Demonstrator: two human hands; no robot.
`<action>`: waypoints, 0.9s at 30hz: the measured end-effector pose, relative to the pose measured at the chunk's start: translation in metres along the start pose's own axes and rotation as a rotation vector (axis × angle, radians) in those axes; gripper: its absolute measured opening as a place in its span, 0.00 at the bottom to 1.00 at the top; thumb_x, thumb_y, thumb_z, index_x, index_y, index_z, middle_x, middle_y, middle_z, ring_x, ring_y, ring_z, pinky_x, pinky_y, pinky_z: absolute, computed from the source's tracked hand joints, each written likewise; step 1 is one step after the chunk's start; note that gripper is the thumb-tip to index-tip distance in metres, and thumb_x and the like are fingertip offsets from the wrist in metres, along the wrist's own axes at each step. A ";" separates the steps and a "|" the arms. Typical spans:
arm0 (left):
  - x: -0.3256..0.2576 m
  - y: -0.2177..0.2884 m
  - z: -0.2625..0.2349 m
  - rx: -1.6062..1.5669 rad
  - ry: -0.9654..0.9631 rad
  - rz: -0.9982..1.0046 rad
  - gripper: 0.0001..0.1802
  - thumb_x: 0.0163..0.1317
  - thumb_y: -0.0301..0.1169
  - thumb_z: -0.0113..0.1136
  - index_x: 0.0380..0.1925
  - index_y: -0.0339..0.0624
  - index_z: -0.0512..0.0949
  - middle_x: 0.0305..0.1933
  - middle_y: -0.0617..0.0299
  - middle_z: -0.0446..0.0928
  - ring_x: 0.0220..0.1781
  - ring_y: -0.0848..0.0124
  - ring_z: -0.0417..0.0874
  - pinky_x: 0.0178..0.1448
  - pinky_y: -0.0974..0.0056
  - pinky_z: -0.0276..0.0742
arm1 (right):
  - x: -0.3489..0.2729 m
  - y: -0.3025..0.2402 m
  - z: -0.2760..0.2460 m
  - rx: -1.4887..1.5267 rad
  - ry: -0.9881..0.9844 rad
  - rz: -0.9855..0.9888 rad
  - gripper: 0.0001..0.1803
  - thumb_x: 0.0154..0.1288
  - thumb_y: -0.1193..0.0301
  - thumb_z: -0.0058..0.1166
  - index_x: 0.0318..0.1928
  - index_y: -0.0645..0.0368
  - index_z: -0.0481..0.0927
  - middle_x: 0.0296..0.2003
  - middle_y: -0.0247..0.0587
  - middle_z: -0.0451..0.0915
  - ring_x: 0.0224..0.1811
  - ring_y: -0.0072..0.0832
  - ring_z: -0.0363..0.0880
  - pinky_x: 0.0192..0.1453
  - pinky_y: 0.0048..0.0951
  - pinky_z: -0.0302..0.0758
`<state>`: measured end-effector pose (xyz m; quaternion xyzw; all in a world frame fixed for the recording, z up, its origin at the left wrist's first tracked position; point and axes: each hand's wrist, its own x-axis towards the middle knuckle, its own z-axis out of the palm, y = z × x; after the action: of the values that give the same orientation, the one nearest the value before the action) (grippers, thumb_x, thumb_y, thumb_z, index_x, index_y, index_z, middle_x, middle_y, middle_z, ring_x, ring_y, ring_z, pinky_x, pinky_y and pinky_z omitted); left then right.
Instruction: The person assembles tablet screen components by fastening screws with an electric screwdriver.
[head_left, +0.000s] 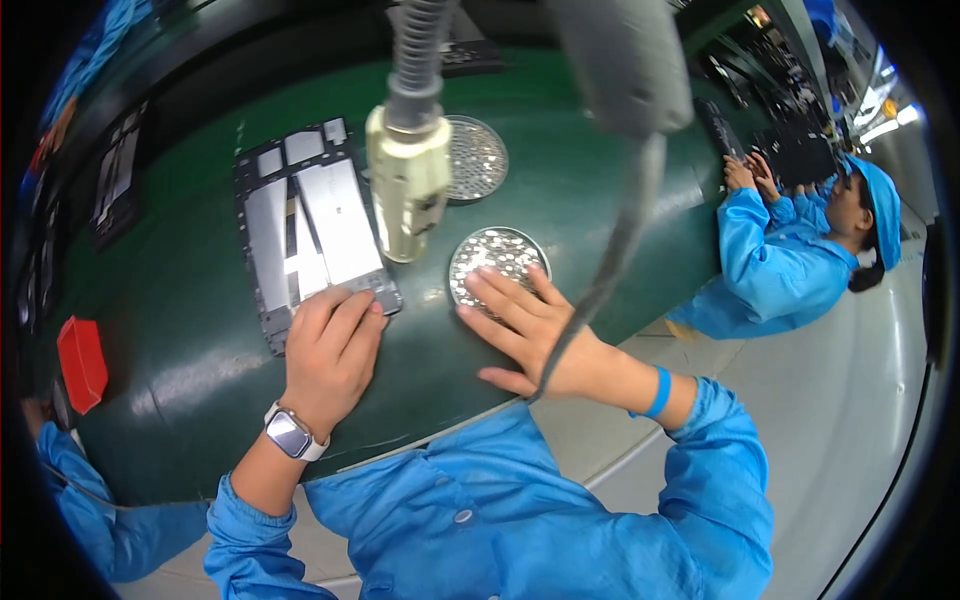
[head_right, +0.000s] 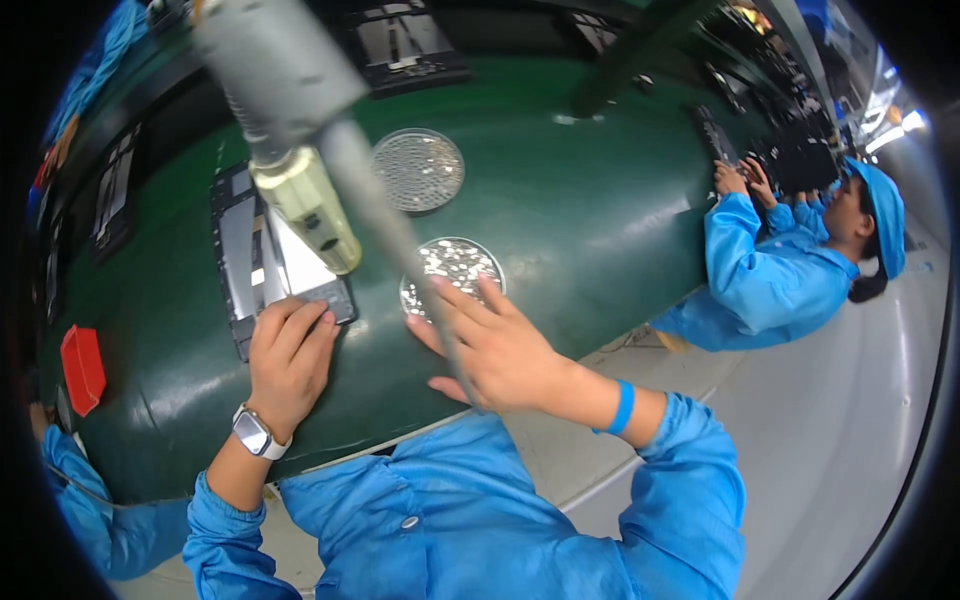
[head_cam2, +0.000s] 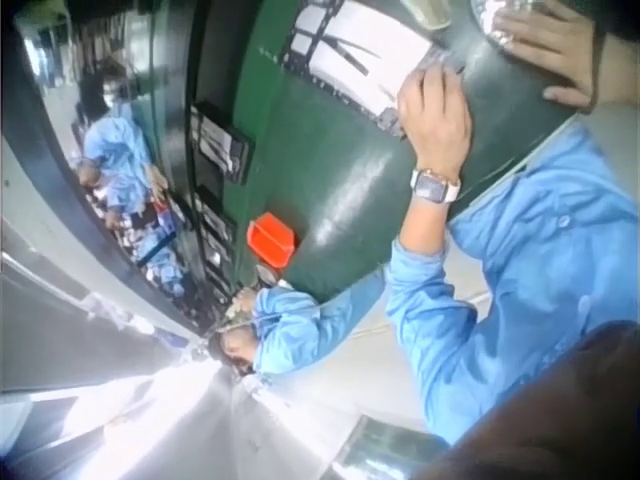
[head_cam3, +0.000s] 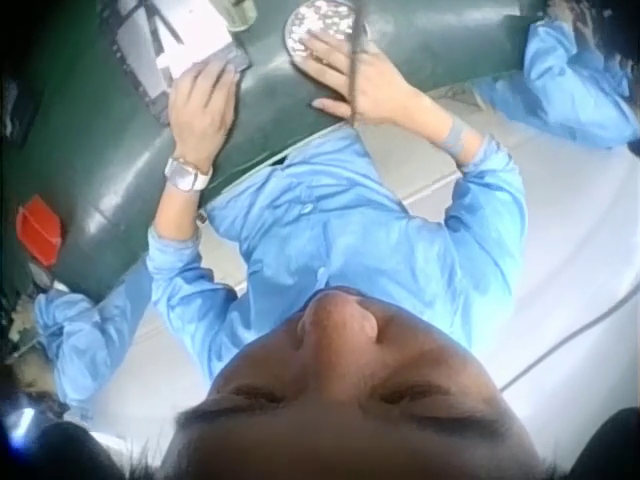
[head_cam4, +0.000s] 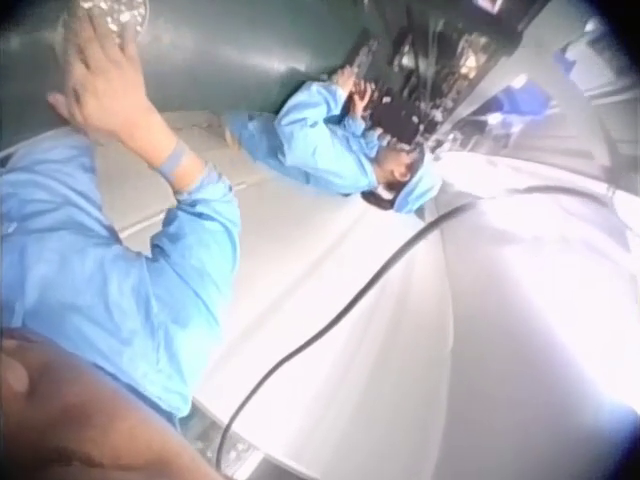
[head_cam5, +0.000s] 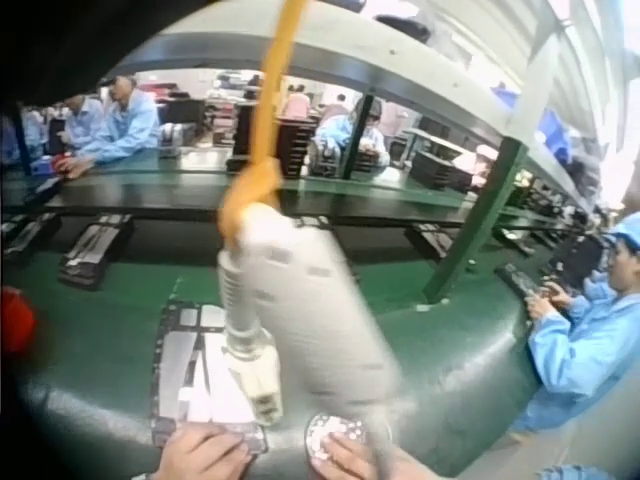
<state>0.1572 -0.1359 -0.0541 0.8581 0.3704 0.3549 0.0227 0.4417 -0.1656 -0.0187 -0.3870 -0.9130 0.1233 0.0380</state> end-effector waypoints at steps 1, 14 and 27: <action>-0.001 0.002 -0.003 0.040 -0.022 0.008 0.10 0.53 0.21 0.68 0.37 0.32 0.82 0.44 0.55 0.81 0.46 0.58 0.81 0.47 0.55 0.79 | 0.008 0.000 -0.003 0.016 0.005 0.005 0.39 0.64 0.53 0.60 0.71 0.56 0.68 0.71 0.54 0.64 0.77 0.47 0.58 0.74 0.64 0.55; 0.003 0.006 -0.002 0.015 -0.025 -0.015 0.10 0.52 0.19 0.68 0.36 0.31 0.82 0.44 0.55 0.81 0.46 0.57 0.81 0.48 0.55 0.78 | 0.010 0.035 0.013 0.192 0.397 0.139 0.51 0.42 0.58 0.78 0.67 0.61 0.70 0.72 0.68 0.58 0.71 0.64 0.63 0.72 0.57 0.63; 0.000 -0.005 -0.008 -0.064 -0.010 -0.045 0.11 0.50 0.19 0.67 0.36 0.32 0.82 0.44 0.56 0.80 0.45 0.58 0.81 0.47 0.56 0.78 | -0.004 -0.009 -0.001 -0.029 0.059 0.160 0.42 0.58 0.50 0.63 0.69 0.59 0.70 0.72 0.58 0.62 0.77 0.50 0.58 0.73 0.67 0.53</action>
<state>0.1487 -0.1341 -0.0498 0.8501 0.3781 0.3617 0.0599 0.4383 -0.1744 -0.0158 -0.4626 -0.8794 0.1013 0.0492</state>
